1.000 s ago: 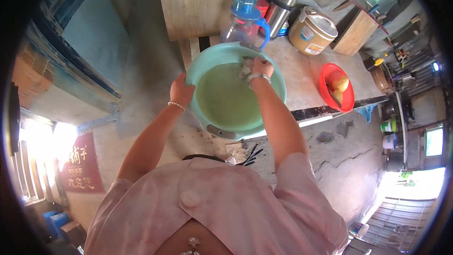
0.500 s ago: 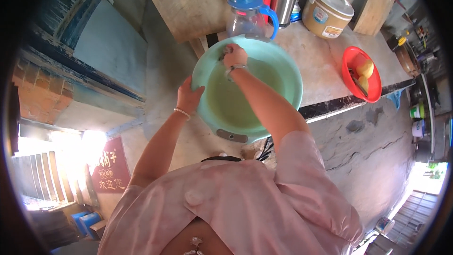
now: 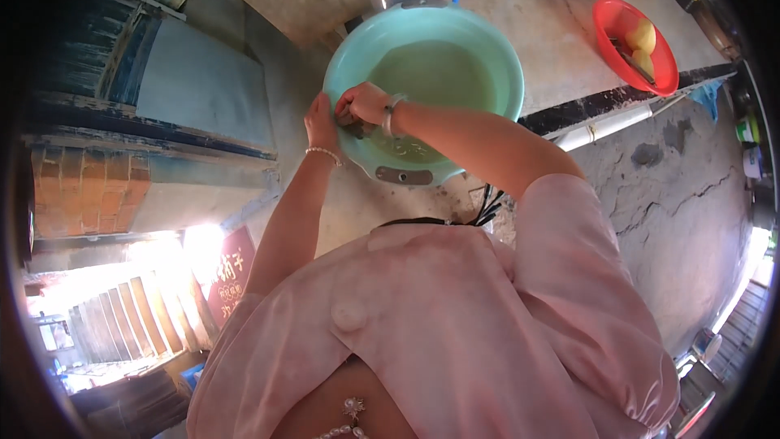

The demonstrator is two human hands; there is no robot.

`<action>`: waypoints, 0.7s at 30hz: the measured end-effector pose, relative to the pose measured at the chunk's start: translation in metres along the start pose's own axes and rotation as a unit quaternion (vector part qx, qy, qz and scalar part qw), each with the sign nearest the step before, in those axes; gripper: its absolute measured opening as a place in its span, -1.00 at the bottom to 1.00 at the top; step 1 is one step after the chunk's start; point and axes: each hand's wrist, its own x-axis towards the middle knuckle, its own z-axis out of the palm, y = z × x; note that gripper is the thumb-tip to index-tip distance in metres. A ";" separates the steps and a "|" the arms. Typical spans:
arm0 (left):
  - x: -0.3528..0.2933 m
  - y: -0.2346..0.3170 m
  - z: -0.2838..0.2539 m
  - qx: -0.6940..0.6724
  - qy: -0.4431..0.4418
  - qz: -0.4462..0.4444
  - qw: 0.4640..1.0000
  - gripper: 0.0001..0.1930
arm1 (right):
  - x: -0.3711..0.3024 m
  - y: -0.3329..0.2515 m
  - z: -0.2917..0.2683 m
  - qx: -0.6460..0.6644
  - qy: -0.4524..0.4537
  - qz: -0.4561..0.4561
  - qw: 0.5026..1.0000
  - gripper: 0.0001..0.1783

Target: The person washes potatoes and a smaller vegetable in a bowl of water, scrubs them with a cloth, and then rinses the bowl and cloth under an outdoor tap.

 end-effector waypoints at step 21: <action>0.020 0.017 -0.008 0.046 -0.095 -0.186 0.977 -0.60 | -0.062 -0.034 0.020 -0.532 -0.273 -0.145 0.788 -0.75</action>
